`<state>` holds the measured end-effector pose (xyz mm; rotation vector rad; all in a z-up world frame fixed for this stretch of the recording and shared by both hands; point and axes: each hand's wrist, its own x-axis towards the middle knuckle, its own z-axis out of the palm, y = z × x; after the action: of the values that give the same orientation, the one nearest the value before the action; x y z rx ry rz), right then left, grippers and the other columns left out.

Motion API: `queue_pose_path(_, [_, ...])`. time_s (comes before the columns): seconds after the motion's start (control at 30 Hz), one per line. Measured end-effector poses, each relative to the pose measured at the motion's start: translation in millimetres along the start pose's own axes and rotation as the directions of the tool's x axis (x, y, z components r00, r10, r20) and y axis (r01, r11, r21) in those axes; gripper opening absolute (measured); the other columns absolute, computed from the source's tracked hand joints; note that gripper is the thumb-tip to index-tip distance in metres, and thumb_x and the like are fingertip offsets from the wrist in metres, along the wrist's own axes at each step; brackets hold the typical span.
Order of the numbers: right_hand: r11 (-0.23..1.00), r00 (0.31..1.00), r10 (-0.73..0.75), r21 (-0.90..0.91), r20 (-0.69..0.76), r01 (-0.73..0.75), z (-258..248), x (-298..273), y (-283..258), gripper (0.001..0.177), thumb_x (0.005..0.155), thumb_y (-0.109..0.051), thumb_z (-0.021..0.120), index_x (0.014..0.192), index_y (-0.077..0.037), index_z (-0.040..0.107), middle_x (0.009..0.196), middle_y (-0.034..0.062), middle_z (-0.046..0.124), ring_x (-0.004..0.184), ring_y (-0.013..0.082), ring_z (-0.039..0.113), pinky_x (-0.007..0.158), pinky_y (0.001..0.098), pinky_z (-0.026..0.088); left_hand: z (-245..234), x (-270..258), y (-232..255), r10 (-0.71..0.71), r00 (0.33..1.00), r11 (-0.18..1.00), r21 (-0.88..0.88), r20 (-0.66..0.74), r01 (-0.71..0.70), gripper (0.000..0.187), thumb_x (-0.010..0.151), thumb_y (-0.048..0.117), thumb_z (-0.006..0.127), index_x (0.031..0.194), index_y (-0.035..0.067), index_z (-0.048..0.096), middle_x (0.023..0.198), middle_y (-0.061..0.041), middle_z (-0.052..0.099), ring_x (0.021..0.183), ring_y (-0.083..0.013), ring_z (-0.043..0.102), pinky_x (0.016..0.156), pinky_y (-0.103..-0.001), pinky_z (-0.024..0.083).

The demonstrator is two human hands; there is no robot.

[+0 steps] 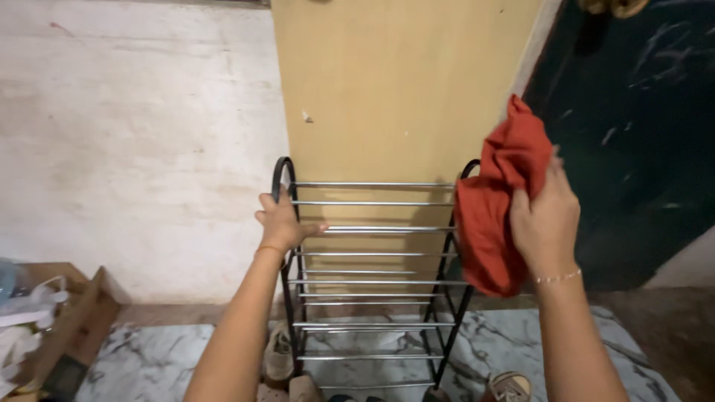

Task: The person wipes the metal bars and the side supports of a multi-tiered shoe rack with a red cloth.

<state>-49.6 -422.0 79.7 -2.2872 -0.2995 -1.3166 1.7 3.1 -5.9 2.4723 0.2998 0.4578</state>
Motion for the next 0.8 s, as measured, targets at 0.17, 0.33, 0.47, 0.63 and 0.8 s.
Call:
queue_pose_path(0.17, [0.967,0.956,0.133,-0.248,0.26,-0.067,72,-15,-1,0.079,0.082,-0.018,0.073,0.153,-0.016,0.04,0.156,0.0364,0.025,0.119,0.0562,0.053,0.093,0.053,0.05,2,-3,0,0.014,1.0,0.999,-0.046,-0.011,-0.015,0.13,0.051,0.044,0.1,0.154,0.006,0.031,0.136,-0.021,0.035,0.116,-0.0421,0.037,0.107,-0.047,0.038])
queue_pose_path(0.33, [0.914,0.922,0.385,0.121,0.045,-0.388,124,-81,26,0.076,0.096,-0.01,0.06,0.166,-0.02,0.031,0.151,0.0312,0.045,0.12,0.0521,0.056,0.098,0.0529,0.05,-1,-4,-4,0.013,0.999,0.997,-0.07,-0.037,-0.016,0.132,0.051,0.041,0.101,0.155,0.003,0.028,0.135,-0.021,0.032,0.113,-0.0435,0.038,0.104,-0.049,0.039])
queue_pose_path(0.47, [0.944,0.946,0.302,0.176,-0.117,-0.279,161,-139,62,0.067,0.1,-0.007,0.059,0.16,-0.001,0.03,0.148,0.0355,0.047,0.125,0.0545,0.052,0.103,0.0529,0.045,-6,-5,-5,0.015,1.0,0.995,-0.101,-0.021,-0.017,0.131,0.052,0.04,0.1,0.156,0.005,0.028,0.135,-0.02,0.032,0.115,-0.0438,0.038,0.104,-0.05,0.04])
queue_pose_path(0.63, [0.925,0.935,0.354,0.161,-0.024,-0.346,177,-201,87,0.058,0.095,-0.005,0.06,0.148,0.006,0.039,0.146,0.0345,0.05,0.129,0.054,0.051,0.109,0.051,0.043,-1,-5,-7,0.029,0.999,0.997,-0.069,-0.022,-0.03,0.132,0.054,0.045,0.1,0.157,0.005,0.028,0.135,-0.02,0.031,0.116,-0.0442,0.038,0.107,-0.049,0.039])
queue_pose_path(0.8, [0.866,0.894,0.447,0.235,0.03,-0.441,170,-209,76,0.058,0.101,-0.001,0.052,0.158,-0.001,0.037,0.152,0.0314,0.051,0.133,0.0517,0.052,0.113,0.0494,0.043,6,-2,-10,-0.007,1.0,0.998,-0.07,-0.023,0.006,0.135,0.054,0.048,0.099,0.158,0.003,0.026,0.135,-0.022,0.03,0.114,-0.044,0.038,0.106,-0.049,0.038])
